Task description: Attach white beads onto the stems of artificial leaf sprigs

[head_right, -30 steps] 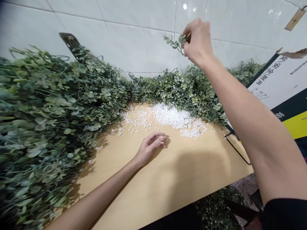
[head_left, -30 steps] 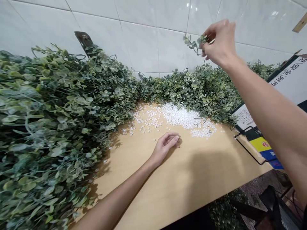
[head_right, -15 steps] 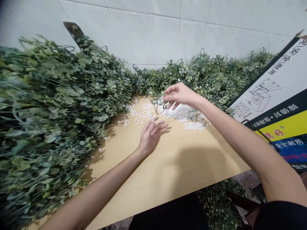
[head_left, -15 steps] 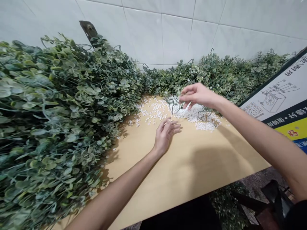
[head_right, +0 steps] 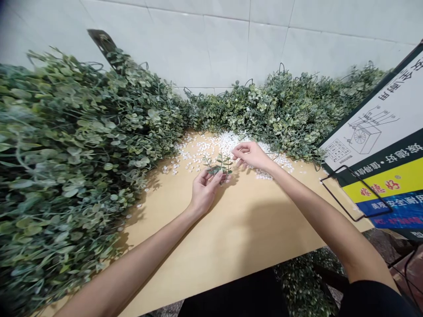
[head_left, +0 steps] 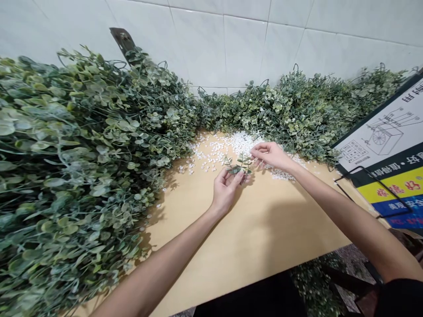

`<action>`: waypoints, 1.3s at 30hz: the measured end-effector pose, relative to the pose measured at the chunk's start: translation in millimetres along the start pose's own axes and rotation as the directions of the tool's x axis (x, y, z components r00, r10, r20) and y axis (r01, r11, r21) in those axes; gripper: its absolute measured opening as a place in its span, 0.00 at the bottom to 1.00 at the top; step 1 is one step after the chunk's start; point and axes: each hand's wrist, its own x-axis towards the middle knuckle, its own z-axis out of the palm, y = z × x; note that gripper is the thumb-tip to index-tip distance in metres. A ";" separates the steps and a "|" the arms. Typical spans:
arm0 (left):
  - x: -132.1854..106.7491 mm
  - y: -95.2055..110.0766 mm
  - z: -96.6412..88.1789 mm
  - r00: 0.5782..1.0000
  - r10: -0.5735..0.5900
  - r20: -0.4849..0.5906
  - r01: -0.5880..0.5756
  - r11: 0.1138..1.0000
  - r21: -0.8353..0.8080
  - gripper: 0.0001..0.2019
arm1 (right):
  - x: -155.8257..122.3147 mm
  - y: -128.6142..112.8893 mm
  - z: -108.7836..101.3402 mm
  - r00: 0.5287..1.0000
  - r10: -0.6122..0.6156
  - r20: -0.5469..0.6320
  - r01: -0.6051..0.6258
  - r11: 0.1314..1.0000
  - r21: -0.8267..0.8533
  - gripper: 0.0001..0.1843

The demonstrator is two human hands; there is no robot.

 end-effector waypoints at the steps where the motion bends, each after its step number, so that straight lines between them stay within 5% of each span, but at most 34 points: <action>1: -0.8 0.8 1.4 1.000 0.017 -0.013 -0.016 1.000 0.014 0.19 | -2.0 5.4 1.2 1.000 -0.007 0.003 0.007 1.000 -0.022 0.24; 7: -2.7 0.2 3.2 0.992 0.058 -0.114 -0.048 0.995 0.089 0.20 | -23.3 25.1 14.9 0.986 -0.130 -0.109 0.134 0.990 0.038 0.20; 11: -0.4 -0.8 0.4 0.960 0.164 -0.228 -0.145 0.985 0.096 0.18 | -39.5 31.5 22.9 0.947 -0.244 -0.211 0.218 0.966 -0.142 0.12; 15: -1.7 2.3 1.3 0.914 0.268 -0.304 -0.238 0.962 0.135 0.19 | -47.8 45.8 40.3 0.925 -0.378 -0.035 0.328 0.842 -0.428 0.05; 20: -5.4 5.6 3.6 0.917 0.313 -0.247 -0.281 0.947 0.157 0.24 | -41.8 68.5 65.5 0.900 -0.418 0.125 0.428 0.784 -0.449 0.06; 24: -3.6 4.4 1.2 0.934 0.262 -0.242 -0.250 0.965 0.078 0.23 | -39.4 71.8 61.4 0.898 -0.415 0.146 0.432 0.767 -0.474 0.07; 27: -3.7 4.7 0.0 0.968 0.136 -0.211 -0.142 0.990 -0.015 0.18 | -43.1 66.3 43.1 0.901 -0.430 0.055 0.401 0.779 -0.481 0.05; 30: -6.7 7.9 1.1 0.999 -0.035 -0.013 0.035 0.999 -0.006 0.12 | -47.4 60.1 24.6 0.906 -0.388 -0.167 0.318 0.887 -0.335 0.03; 34: -9.6 14.3 4.8 0.943 -0.195 0.271 0.128 0.960 0.247 0.15 | -50.3 59.7 13.7 0.918 -0.191 -0.347 0.240 0.965 0.103 0.16; 39: -8.1 15.7 9.1 0.959 -0.229 0.164 0.177 0.942 0.284 0.21 | -53.9 67.9 14.9 0.958 -0.074 -0.277 0.164 0.934 0.319 0.19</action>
